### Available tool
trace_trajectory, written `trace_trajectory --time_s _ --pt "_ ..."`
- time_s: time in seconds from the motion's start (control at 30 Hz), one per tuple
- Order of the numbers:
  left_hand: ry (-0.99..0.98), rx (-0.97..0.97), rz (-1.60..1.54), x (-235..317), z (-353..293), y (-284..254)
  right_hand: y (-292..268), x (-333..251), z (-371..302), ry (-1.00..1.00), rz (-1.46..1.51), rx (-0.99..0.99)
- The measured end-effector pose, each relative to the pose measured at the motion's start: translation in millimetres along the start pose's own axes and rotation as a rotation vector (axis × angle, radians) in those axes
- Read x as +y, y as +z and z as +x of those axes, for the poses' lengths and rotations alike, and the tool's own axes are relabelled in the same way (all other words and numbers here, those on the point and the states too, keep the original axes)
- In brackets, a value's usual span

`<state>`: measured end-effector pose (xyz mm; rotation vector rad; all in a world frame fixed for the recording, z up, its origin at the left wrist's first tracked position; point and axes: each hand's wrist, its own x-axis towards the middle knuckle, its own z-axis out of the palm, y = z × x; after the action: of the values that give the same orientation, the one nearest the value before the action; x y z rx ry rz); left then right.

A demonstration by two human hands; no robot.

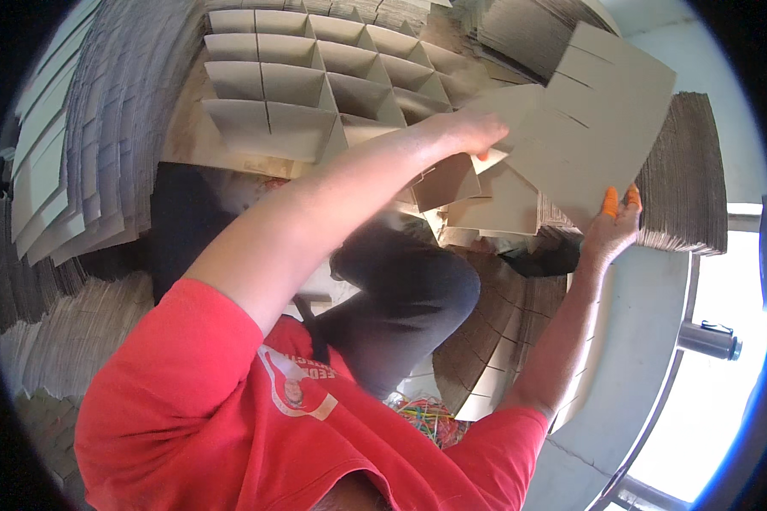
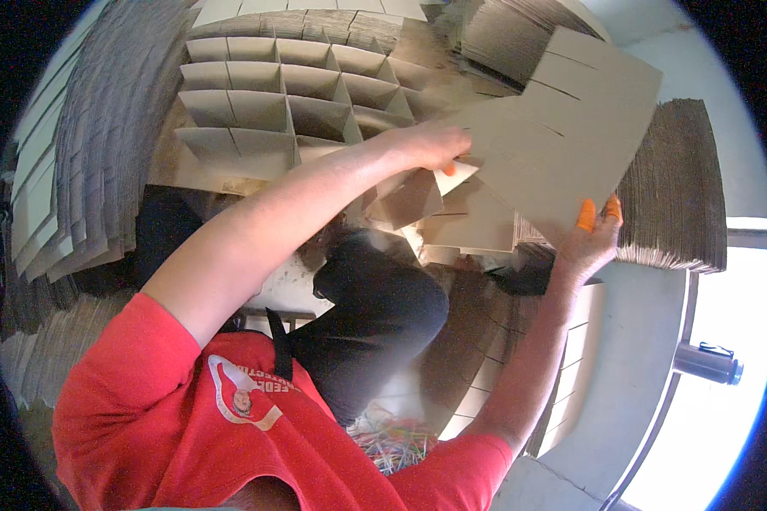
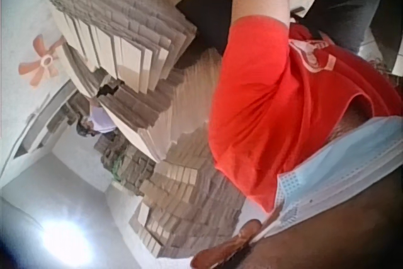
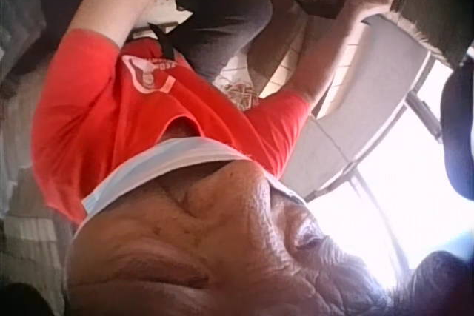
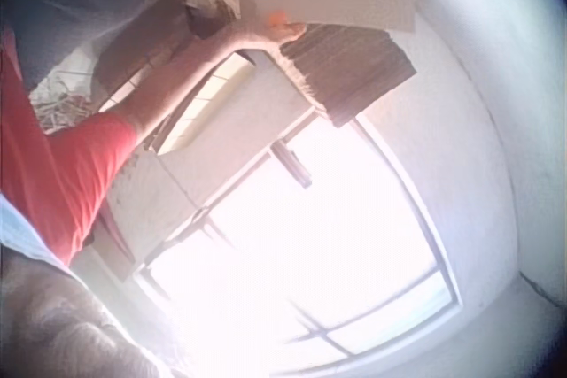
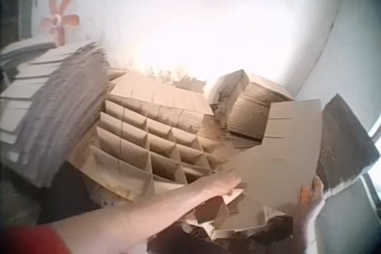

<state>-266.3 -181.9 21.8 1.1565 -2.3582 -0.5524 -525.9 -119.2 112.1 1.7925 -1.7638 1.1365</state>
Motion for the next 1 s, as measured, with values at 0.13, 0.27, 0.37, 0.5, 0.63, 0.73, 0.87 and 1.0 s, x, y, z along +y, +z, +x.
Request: trace_trajectory --time_s 0.13,0.27,0.37,0.5,0.63,0.73,0.87,1.0 --pt "0.055 0.335 -0.162 1.6 -38.5 -45.4 -14.8 -8.6 11.2 -0.174 0.172 0.171" --pt "0.096 0.719 -0.290 -14.8 -165.9 -105.8 -39.3 -84.2 17.5 -0.071 0.515 0.069" --pt "-0.089 0.763 0.039 -41.9 -248.4 -125.2 -45.4 -134.8 11.6 -0.074 0.746 -0.083" --pt "-0.304 0.688 0.171 -66.7 -307.4 -129.2 -32.8 -201.8 0.2 -0.355 0.476 -0.250" --pt "-0.319 0.674 0.271 -93.3 -318.5 -105.4 -11.4 -264.3 -11.0 -0.381 0.564 -0.407" --pt "-0.325 0.728 0.097 -95.1 -314.8 -98.0 1.3 -294.5 -11.8 -0.399 0.534 -0.530" --pt "-0.315 0.780 0.002 -106.1 -313.7 -90.5 20.6 -324.9 -15.1 -0.357 0.672 -0.583" --pt "-0.314 0.806 -0.011 -111.4 -310.3 -87.1 38.7 -335.8 -15.4 -0.481 0.529 -0.530"
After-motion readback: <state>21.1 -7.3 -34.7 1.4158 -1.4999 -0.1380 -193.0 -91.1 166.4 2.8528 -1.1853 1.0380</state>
